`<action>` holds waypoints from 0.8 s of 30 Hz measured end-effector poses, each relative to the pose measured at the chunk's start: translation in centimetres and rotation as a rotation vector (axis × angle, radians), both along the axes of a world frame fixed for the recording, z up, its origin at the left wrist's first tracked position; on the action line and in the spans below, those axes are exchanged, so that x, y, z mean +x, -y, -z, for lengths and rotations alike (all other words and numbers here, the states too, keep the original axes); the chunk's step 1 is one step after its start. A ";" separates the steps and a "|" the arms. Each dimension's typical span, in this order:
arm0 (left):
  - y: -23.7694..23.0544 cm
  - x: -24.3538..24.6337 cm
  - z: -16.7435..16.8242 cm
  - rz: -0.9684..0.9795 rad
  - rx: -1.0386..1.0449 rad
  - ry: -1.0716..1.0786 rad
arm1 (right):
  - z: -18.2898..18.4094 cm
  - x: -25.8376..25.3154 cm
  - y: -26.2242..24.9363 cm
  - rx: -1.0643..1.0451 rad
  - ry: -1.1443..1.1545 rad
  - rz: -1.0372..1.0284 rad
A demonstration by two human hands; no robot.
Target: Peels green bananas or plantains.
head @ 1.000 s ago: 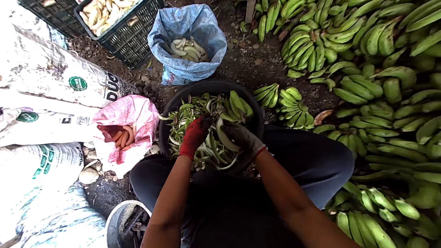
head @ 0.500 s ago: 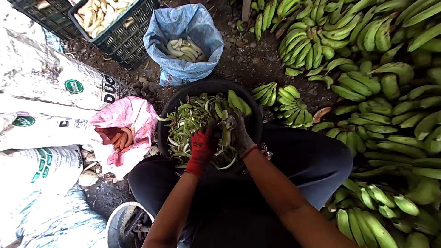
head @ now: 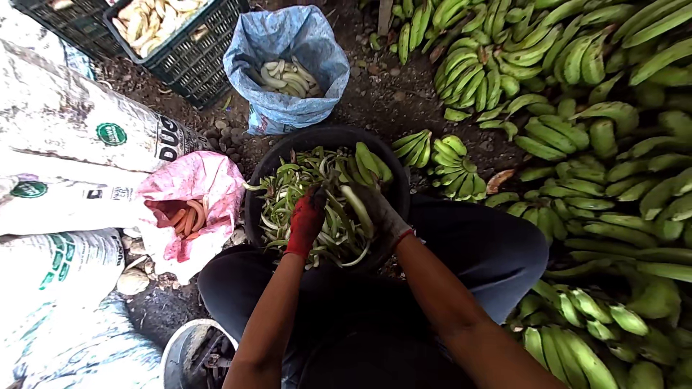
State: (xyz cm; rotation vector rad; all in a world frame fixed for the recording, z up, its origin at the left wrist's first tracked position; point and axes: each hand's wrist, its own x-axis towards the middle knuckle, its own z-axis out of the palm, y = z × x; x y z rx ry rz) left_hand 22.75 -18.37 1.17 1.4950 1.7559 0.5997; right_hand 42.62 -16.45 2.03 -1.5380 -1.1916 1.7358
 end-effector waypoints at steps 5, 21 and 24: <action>1.1 1.4 -0.2 0.393 0.164 -0.156 | -0.5 0.4 -0.9 -0.247 -0.385 0.341; 0.9 1.8 -0.5 0.181 0.209 -0.251 | -0.6 -2.1 1.3 -0.051 -0.277 0.257; 0.2 1.5 -0.3 -0.013 0.063 -0.144 | -0.5 -2.8 2.0 0.069 -0.185 0.175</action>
